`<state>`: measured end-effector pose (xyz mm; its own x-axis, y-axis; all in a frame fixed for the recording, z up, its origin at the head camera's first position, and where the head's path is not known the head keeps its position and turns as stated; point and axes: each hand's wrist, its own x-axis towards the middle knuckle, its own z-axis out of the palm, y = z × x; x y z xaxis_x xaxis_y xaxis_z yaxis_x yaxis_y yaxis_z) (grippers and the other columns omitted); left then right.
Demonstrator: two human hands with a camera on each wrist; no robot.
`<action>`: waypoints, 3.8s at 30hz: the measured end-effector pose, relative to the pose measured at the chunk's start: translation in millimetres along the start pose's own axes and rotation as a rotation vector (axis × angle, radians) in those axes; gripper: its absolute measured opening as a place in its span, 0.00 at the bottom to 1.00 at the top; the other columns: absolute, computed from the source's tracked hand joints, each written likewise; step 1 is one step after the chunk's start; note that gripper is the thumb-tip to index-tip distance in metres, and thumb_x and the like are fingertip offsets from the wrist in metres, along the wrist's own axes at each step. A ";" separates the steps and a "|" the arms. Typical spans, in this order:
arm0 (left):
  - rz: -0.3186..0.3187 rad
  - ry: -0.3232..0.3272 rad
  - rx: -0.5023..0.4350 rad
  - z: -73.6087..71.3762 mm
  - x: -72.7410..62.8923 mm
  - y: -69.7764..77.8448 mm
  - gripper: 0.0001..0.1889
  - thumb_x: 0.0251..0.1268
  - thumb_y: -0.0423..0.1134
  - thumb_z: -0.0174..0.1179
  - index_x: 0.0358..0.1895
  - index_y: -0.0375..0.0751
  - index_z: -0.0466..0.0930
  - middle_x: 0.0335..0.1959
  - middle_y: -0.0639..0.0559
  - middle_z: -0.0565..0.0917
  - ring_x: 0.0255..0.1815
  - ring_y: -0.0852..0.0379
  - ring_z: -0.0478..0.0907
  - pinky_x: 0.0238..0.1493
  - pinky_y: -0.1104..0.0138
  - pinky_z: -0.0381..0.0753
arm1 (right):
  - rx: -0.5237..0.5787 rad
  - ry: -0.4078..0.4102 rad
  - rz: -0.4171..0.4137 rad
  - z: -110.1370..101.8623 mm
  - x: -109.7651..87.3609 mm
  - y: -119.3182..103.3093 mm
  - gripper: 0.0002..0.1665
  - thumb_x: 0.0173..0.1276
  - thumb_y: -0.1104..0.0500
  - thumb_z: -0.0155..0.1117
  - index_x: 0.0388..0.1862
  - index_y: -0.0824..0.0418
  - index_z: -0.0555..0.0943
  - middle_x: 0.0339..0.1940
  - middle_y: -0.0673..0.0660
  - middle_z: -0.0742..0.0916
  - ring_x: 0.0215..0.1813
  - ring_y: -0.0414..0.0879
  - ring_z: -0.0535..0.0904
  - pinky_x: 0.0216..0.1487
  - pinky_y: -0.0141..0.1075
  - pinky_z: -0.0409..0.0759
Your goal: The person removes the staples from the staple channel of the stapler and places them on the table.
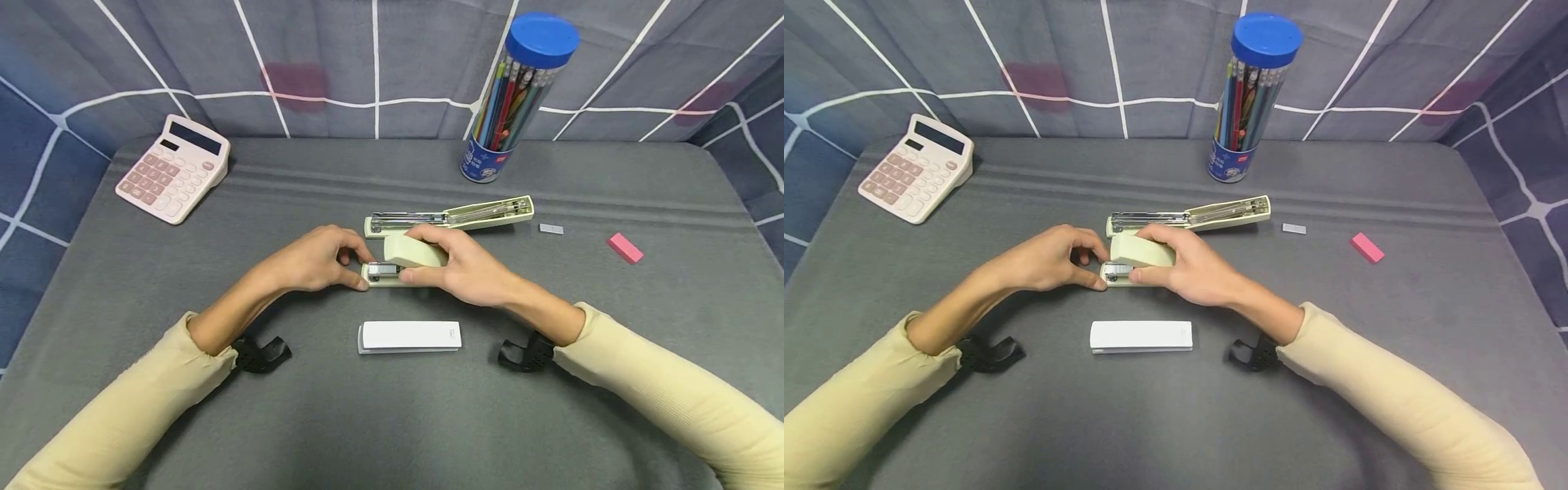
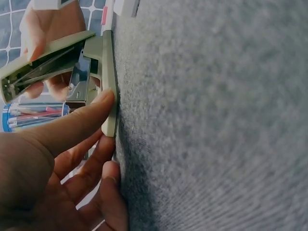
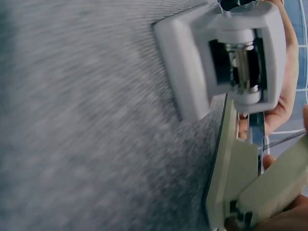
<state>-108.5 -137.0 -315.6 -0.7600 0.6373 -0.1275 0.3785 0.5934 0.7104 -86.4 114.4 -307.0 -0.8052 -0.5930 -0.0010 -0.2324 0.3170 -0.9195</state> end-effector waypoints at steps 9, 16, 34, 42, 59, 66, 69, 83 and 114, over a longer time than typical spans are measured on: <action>-0.011 0.005 0.030 -0.8 -1.5 5.1 0.15 0.45 0.34 0.78 0.39 0.40 0.87 0.35 0.55 0.83 0.33 0.55 0.73 0.39 0.63 0.71 | 0.083 0.231 -0.155 -19.7 -27.8 4.2 0.21 0.51 0.77 0.73 0.46 0.74 0.81 0.49 0.62 0.80 0.52 0.49 0.75 0.54 0.34 0.73; -0.039 -0.013 0.021 -2.1 -1.6 3.0 0.15 0.45 0.34 0.78 0.39 0.41 0.87 0.36 0.55 0.83 0.34 0.54 0.73 0.39 0.62 0.71 | -0.056 0.306 -0.019 -41.6 -52.7 5.2 0.17 0.56 0.70 0.73 0.45 0.64 0.83 0.42 0.55 0.81 0.43 0.46 0.73 0.39 0.33 0.70; -0.056 -0.032 -0.023 -2.1 0.1 0.7 0.14 0.47 0.35 0.77 0.39 0.43 0.87 0.30 0.54 0.81 0.29 0.56 0.70 0.33 0.63 0.69 | -0.341 0.276 0.093 -66.4 -81.7 23.8 0.19 0.57 0.61 0.77 0.48 0.54 0.85 0.40 0.50 0.85 0.41 0.40 0.75 0.43 0.28 0.69; -0.056 -0.046 -0.082 -2.6 -0.9 -1.8 0.12 0.51 0.34 0.75 0.40 0.42 0.87 0.28 0.54 0.79 0.28 0.56 0.70 0.31 0.65 0.69 | -0.412 0.247 0.020 -67.8 -81.2 26.4 0.18 0.57 0.63 0.77 0.46 0.54 0.85 0.41 0.48 0.85 0.43 0.39 0.74 0.46 0.27 0.67; -0.051 -0.038 -0.093 -0.9 -1.1 -2.0 0.11 0.52 0.34 0.75 0.41 0.42 0.87 0.30 0.54 0.81 0.30 0.56 0.71 0.34 0.64 0.69 | -0.500 0.300 -0.146 -51.2 -67.4 1.3 0.16 0.55 0.67 0.76 0.43 0.60 0.85 0.46 0.50 0.85 0.54 0.44 0.75 0.56 0.33 0.66; -0.043 -0.043 -0.088 -1.5 -1.7 -3.2 0.11 0.53 0.34 0.74 0.41 0.42 0.87 0.32 0.54 0.81 0.31 0.56 0.71 0.35 0.63 0.69 | -0.453 0.229 -0.202 -28.1 -45.5 -10.5 0.10 0.60 0.65 0.73 0.41 0.60 0.85 0.44 0.48 0.85 0.53 0.42 0.77 0.52 0.39 0.72; -0.037 -0.044 -0.089 -2.1 -1.5 -2.6 0.11 0.53 0.34 0.74 0.40 0.42 0.87 0.31 0.54 0.82 0.31 0.55 0.71 0.35 0.63 0.70 | -0.420 0.145 -0.186 -18.4 -35.7 -14.2 0.09 0.62 0.63 0.72 0.41 0.59 0.85 0.44 0.47 0.85 0.51 0.42 0.77 0.52 0.41 0.73; -0.037 -0.057 -0.088 -2.8 -1.4 -1.4 0.10 0.53 0.34 0.74 0.40 0.42 0.87 0.30 0.55 0.81 0.30 0.56 0.71 0.34 0.63 0.69 | -0.336 -0.011 -0.094 4.7 -8.4 -9.1 0.11 0.61 0.61 0.73 0.43 0.60 0.85 0.43 0.50 0.85 0.47 0.48 0.79 0.50 0.44 0.74; -0.041 -0.063 -0.110 -2.5 0.0 -3.5 0.10 0.53 0.33 0.74 0.39 0.40 0.87 0.30 0.54 0.81 0.29 0.56 0.71 0.31 0.65 0.69 | -0.346 -0.024 -0.022 11.9 -5.1 -6.3 0.09 0.64 0.61 0.69 0.43 0.61 0.86 0.48 0.51 0.85 0.56 0.47 0.76 0.59 0.45 0.70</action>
<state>-111.1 -140.3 -316.3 -0.7375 0.6454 -0.1990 0.2849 0.5644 0.7748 -74.3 106.6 -305.9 -0.7858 -0.6184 0.0043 -0.4241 0.5339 -0.7315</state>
